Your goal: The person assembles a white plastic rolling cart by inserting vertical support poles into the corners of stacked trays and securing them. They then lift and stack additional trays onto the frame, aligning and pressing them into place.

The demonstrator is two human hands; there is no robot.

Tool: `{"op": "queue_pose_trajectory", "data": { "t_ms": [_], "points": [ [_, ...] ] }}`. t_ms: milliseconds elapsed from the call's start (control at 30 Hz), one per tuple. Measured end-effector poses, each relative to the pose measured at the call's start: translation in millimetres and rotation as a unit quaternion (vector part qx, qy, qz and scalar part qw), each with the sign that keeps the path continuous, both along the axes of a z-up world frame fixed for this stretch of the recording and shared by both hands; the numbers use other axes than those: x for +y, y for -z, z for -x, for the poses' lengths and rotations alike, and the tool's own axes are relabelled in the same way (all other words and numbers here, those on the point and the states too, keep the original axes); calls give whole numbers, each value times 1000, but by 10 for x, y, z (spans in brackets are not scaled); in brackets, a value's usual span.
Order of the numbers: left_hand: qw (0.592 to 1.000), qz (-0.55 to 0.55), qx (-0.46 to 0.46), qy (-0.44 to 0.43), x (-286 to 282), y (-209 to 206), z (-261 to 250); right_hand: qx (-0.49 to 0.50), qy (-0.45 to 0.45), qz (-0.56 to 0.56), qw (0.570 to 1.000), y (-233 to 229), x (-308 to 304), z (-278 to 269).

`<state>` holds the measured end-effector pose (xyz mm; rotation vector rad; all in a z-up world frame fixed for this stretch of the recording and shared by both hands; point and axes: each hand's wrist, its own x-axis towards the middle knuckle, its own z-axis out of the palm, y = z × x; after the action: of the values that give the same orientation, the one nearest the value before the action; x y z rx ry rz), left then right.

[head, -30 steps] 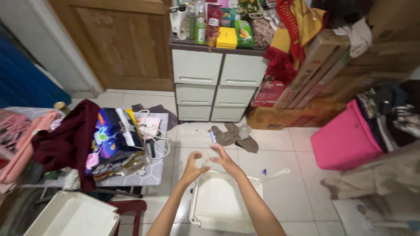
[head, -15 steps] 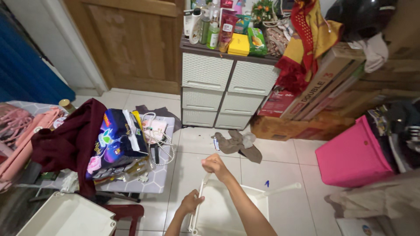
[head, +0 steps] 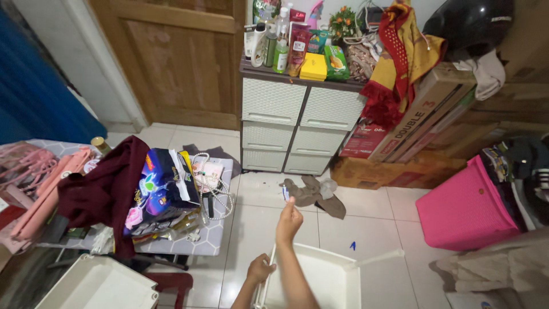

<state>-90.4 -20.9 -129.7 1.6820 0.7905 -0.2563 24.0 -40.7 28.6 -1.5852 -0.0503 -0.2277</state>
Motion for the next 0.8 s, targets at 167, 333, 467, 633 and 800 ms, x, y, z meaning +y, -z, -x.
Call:
{"op": "queue_pose_trajectory", "data": {
  "t_ms": [167, 333, 467, 633, 800],
  "points": [
    [993, -112, 8, 25, 36, -138, -8, -393, -235, 308, 834, -641, -651, -106],
    [971, -235, 0, 32, -79, -223, -76, -673, -303, 571, 358, -710, -877, -493],
    [971, -238, 19, 0, -113, -284, -75, -642, -328, 662, 205, -322, -723, -763],
    [957, -277, 22, 81, -195, -297, 110, -569, -391, 686, 232, 100, -706, -1032],
    [951, -288, 10, 116, -196, -283, 225, -620, -302, 724, 30, 257, -635, -1001]
  ]
}}
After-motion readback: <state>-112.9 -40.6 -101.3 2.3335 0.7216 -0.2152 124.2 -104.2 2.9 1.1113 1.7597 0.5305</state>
